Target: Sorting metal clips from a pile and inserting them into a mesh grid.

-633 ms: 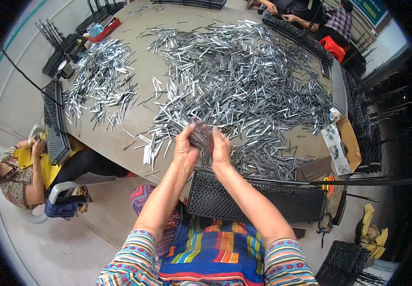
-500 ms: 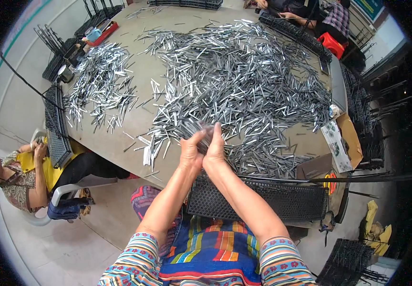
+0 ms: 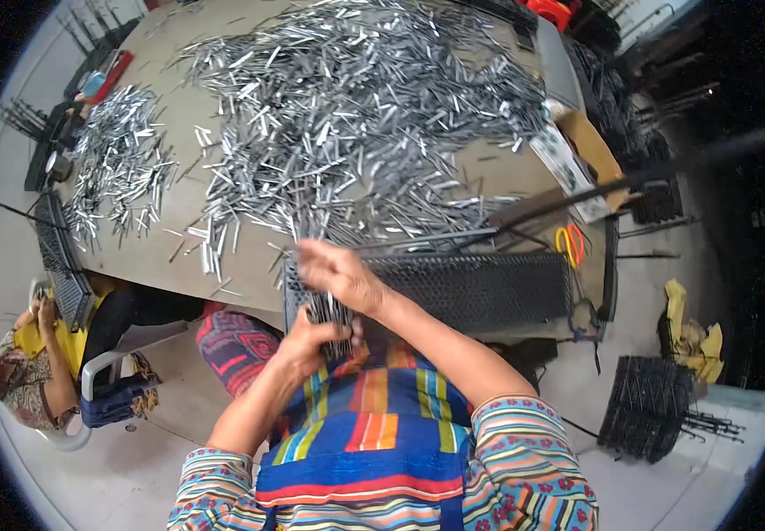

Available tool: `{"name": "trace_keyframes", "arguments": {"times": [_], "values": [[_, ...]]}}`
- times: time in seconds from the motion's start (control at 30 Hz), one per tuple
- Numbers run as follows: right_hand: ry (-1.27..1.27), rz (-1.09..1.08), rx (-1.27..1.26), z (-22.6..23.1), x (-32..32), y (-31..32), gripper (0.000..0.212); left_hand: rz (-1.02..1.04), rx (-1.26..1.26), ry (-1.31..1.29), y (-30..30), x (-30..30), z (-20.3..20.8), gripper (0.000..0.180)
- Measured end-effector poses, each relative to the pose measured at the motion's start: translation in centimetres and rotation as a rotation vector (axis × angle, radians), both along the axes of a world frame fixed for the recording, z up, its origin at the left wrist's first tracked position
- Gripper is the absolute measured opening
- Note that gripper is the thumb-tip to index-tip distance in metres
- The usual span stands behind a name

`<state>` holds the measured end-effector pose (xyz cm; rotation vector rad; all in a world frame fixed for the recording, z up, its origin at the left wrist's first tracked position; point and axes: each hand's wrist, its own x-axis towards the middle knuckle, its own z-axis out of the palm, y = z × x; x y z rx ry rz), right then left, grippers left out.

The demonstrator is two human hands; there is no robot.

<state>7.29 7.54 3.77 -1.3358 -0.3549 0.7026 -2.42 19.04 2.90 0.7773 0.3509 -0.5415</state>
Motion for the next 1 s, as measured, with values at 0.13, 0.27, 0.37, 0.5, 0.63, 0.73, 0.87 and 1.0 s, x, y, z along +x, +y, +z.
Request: {"name": "trace_keyframes", "arguments": {"times": [0.13, 0.27, 0.37, 0.5, 0.63, 0.73, 0.87, 1.0], "values": [[-0.262, 0.331, -0.201, -0.6, -5.8, -5.1, 0.035, -0.093, -0.145, 0.105, -2.9, -4.8, -1.4, 0.033], [0.006, 0.239, -0.052, -1.4, -9.3, -9.2, 0.037, -0.336, 0.06, -0.031, -4.7, -7.1, -1.0, 0.031], [0.169, -0.085, 0.062, -1.0, -10.6, -10.0, 0.038, -0.261, 0.169, -0.016, -6.0, -6.8, -0.3, 0.021], [0.324, -0.193, -0.012, -3.2, -10.6, -12.9, 0.025, 0.013, 0.141, 0.197, -7.6, -6.8, -1.2, 0.027], [0.319, -0.158, -0.107, -4.3, -12.0, -13.7, 0.018, 0.058, 0.279, 0.136, -8.3, -5.8, -1.4, 0.021], [0.225, -0.31, -0.141, -4.4, -12.3, -13.4, 0.008, 0.046, 0.303, 0.173, -8.9, -5.2, -0.7, 0.021], [0.384, -0.403, -0.052, -3.9, -12.2, -13.0, 0.004, 0.077, 0.265, 0.161, -8.6, -4.7, -1.5, 0.021], [0.261, -0.583, -0.052, -4.3, -12.2, -12.3, 0.006, 0.106, 0.319, 0.142, -8.7, -4.5, -2.7, 0.022]]}}
